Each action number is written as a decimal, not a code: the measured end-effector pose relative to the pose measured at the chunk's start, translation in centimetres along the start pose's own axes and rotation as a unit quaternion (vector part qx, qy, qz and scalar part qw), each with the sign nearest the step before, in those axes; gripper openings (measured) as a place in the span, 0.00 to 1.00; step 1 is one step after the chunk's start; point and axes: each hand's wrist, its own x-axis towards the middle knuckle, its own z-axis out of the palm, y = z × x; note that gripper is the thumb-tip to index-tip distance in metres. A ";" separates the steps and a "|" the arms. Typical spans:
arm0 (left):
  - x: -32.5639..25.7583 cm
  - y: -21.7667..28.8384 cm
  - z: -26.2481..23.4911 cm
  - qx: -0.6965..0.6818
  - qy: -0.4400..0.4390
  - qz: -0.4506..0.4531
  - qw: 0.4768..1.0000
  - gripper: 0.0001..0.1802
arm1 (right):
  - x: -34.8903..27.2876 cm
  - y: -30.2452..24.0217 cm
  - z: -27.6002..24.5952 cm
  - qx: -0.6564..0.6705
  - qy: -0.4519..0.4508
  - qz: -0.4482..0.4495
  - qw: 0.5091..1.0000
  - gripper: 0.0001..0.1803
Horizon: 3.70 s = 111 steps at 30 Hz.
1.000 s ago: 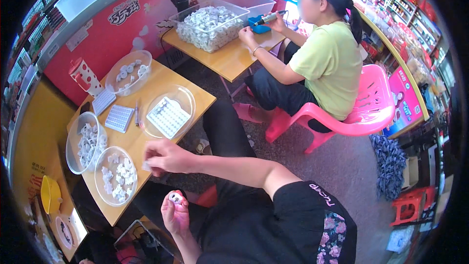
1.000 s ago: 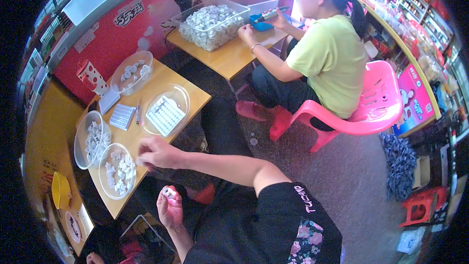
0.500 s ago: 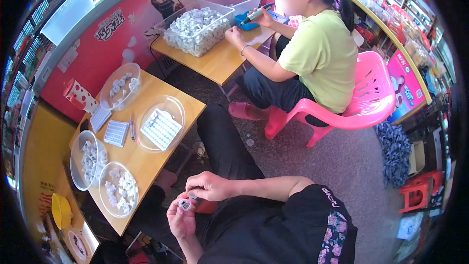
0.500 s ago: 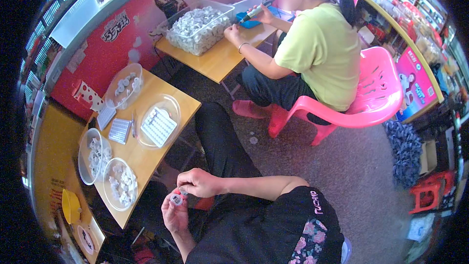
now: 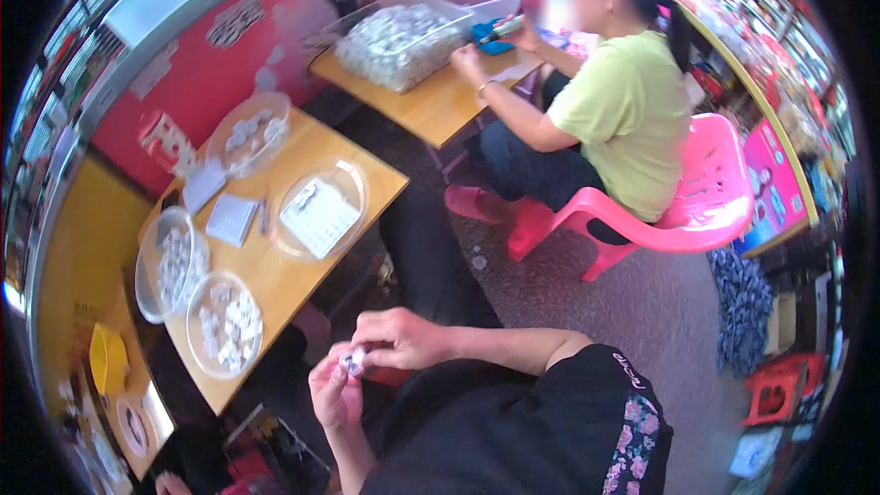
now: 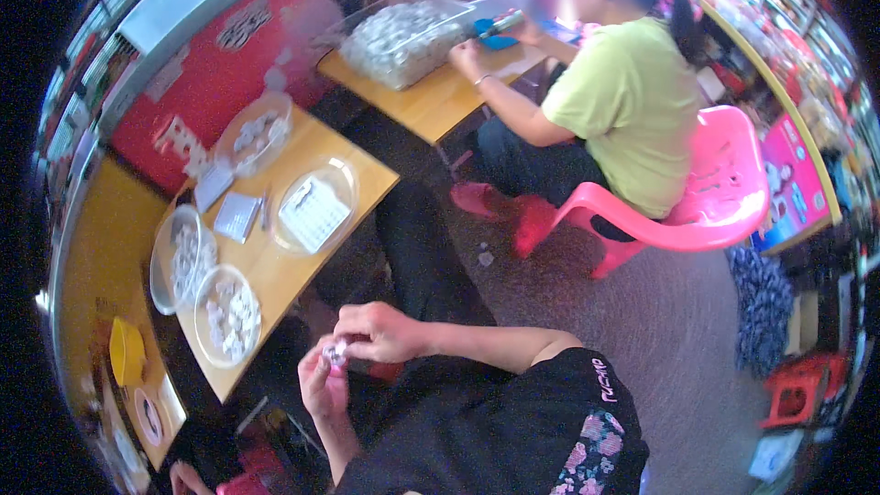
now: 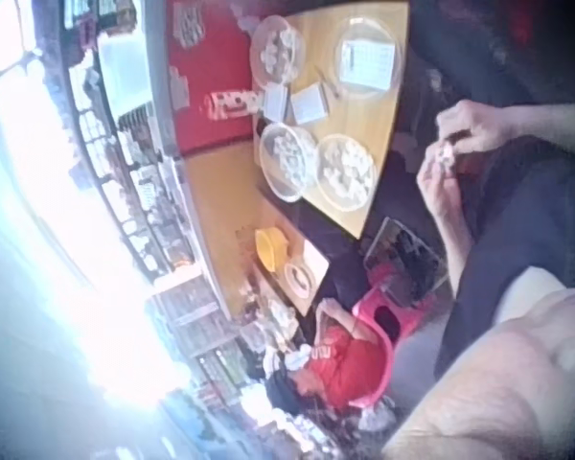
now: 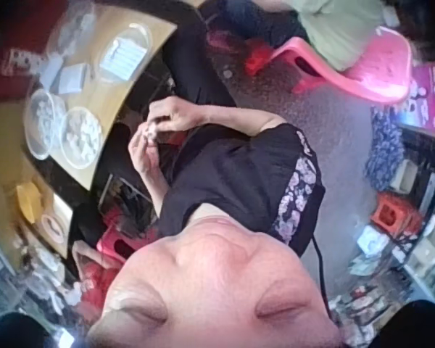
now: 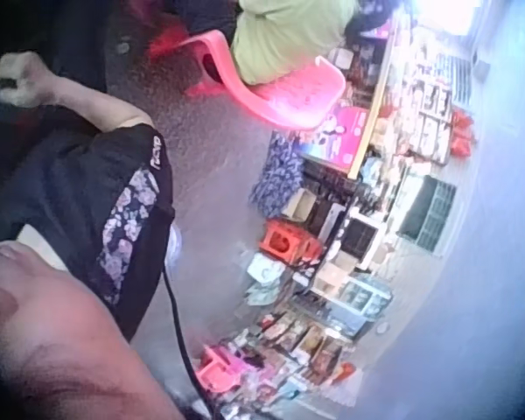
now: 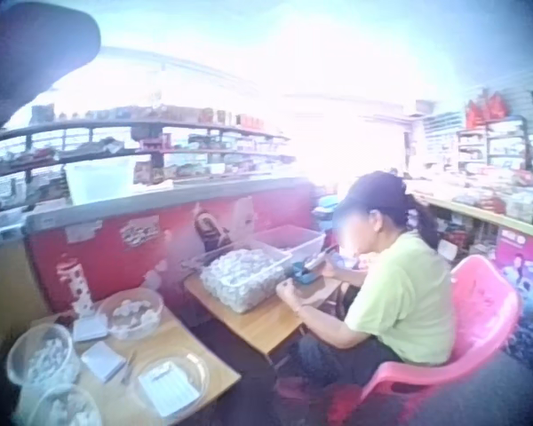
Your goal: The person assembles small electronic light units by hand, placing electronic components into plastic housings, pressing the pieces together, and testing the lights.
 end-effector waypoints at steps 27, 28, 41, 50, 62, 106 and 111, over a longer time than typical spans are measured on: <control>0.3 -0.6 0.3 -0.146 -0.001 -0.047 0.988 0.16 | -0.3 -0.2 -0.8 -0.060 0.064 0.020 0.996 0.12; 0.3 -0.8 -0.1 -0.148 0.003 -0.059 0.987 0.17 | -0.3 -0.2 -0.9 -0.060 0.070 0.011 0.996 0.12; 0.3 -1.9 -0.4 -0.206 0.025 -0.071 0.976 0.19 | -0.2 -0.1 -0.8 -0.133 0.047 -0.045 0.989 0.12; 0.3 -2.1 0.0 -0.184 0.035 -0.094 0.978 0.18 | 0.0 -0.4 0.1 -0.128 0.040 -0.058 0.989 0.05; 0.5 -3.0 -0.8 -0.202 0.073 -0.074 0.974 0.17 | -0.7 -0.4 2.6 0.120 0.122 0.230 0.958 0.04; 0.3 -3.6 -1.0 -0.115 0.073 0.011 0.991 0.13 | 0.4 0.6 4.0 -0.119 0.123 0.057 0.984 0.02; 0.2 -3.6 -1.1 -0.127 0.075 0.000 0.989 0.13 | 0.4 0.7 4.2 -0.102 0.127 0.063 0.985 0.02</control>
